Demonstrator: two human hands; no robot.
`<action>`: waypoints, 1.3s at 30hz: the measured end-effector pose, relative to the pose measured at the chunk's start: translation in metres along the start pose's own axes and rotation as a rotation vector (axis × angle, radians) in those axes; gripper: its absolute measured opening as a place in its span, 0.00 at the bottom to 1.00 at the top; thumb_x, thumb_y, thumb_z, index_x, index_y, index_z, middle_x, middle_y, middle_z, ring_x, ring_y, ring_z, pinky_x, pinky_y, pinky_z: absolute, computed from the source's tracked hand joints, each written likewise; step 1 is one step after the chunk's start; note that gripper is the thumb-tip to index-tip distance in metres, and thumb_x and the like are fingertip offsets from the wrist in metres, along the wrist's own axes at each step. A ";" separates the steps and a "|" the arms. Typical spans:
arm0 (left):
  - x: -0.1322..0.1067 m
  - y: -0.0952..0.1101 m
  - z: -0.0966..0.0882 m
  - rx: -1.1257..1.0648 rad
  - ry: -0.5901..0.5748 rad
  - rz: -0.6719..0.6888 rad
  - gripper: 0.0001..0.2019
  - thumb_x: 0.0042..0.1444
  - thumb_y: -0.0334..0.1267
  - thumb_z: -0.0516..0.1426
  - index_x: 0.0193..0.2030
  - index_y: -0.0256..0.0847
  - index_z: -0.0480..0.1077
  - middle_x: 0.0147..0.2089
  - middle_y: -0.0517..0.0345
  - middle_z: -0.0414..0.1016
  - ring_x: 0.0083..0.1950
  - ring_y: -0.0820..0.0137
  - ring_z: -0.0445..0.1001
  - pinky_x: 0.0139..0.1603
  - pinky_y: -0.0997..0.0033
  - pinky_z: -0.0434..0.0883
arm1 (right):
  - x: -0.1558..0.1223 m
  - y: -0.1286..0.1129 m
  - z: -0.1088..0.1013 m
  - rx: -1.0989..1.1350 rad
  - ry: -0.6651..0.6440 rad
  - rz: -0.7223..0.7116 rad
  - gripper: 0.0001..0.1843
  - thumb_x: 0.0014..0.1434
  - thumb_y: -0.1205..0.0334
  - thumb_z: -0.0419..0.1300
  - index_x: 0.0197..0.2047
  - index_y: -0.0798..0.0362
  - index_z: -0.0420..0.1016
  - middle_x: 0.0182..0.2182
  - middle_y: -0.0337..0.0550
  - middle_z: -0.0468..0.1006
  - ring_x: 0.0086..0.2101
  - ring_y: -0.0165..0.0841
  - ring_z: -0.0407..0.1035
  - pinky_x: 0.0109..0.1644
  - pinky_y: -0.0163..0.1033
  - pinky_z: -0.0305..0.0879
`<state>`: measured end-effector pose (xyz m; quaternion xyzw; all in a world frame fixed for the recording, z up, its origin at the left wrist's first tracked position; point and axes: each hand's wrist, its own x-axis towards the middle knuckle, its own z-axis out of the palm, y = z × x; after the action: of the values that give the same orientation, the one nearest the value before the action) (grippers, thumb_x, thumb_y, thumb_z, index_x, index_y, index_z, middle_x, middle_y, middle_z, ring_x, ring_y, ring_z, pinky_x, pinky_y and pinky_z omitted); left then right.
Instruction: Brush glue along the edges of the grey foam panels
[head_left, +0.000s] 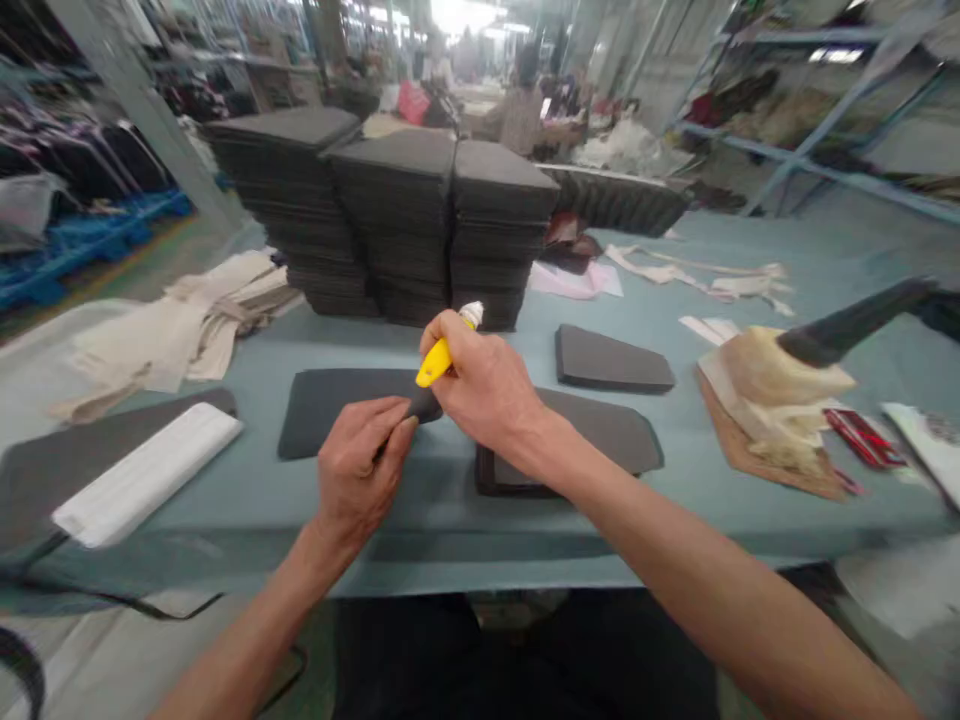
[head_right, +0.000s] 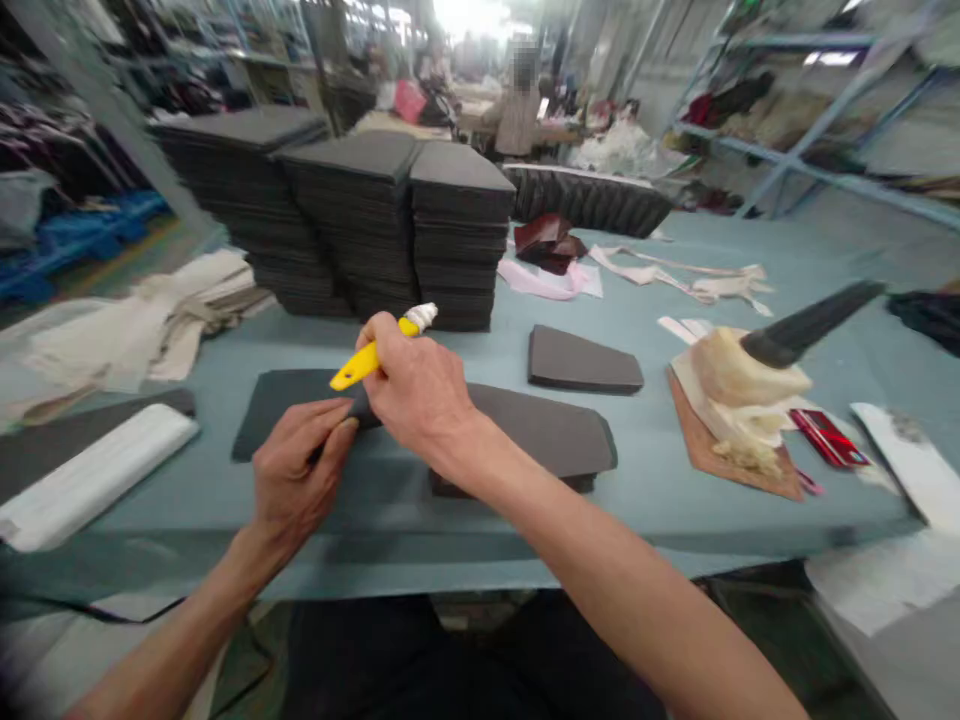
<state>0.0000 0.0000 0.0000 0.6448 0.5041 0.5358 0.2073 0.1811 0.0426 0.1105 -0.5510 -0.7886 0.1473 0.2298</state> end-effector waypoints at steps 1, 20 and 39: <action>-0.001 0.001 -0.003 -0.006 0.017 -0.009 0.21 0.65 0.63 0.66 0.47 0.47 0.87 0.51 0.48 0.89 0.56 0.53 0.83 0.68 0.48 0.76 | 0.001 -0.001 -0.002 0.041 0.007 -0.032 0.17 0.62 0.71 0.55 0.51 0.47 0.73 0.37 0.42 0.83 0.38 0.43 0.78 0.40 0.42 0.61; 0.040 0.046 -0.007 -0.914 -0.196 -0.980 0.35 0.79 0.60 0.44 0.54 0.30 0.82 0.57 0.32 0.85 0.49 0.59 0.86 0.46 0.62 0.86 | 0.014 -0.025 -0.094 0.209 0.522 -0.652 0.18 0.63 0.78 0.61 0.37 0.43 0.63 0.39 0.35 0.81 0.39 0.31 0.75 0.50 0.39 0.74; 0.044 0.064 0.030 -0.633 -0.157 -0.699 0.24 0.44 0.30 0.75 0.51 0.40 0.86 0.44 0.56 0.84 0.41 0.70 0.76 0.39 0.76 0.73 | -0.102 0.126 -0.090 0.258 0.561 -0.024 0.11 0.65 0.55 0.71 0.40 0.45 0.72 0.32 0.34 0.72 0.25 0.29 0.68 0.23 0.35 0.67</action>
<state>0.0510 0.0202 0.0629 0.3803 0.4856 0.5107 0.5989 0.3584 -0.0109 0.1053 -0.5273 -0.6755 0.0856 0.5083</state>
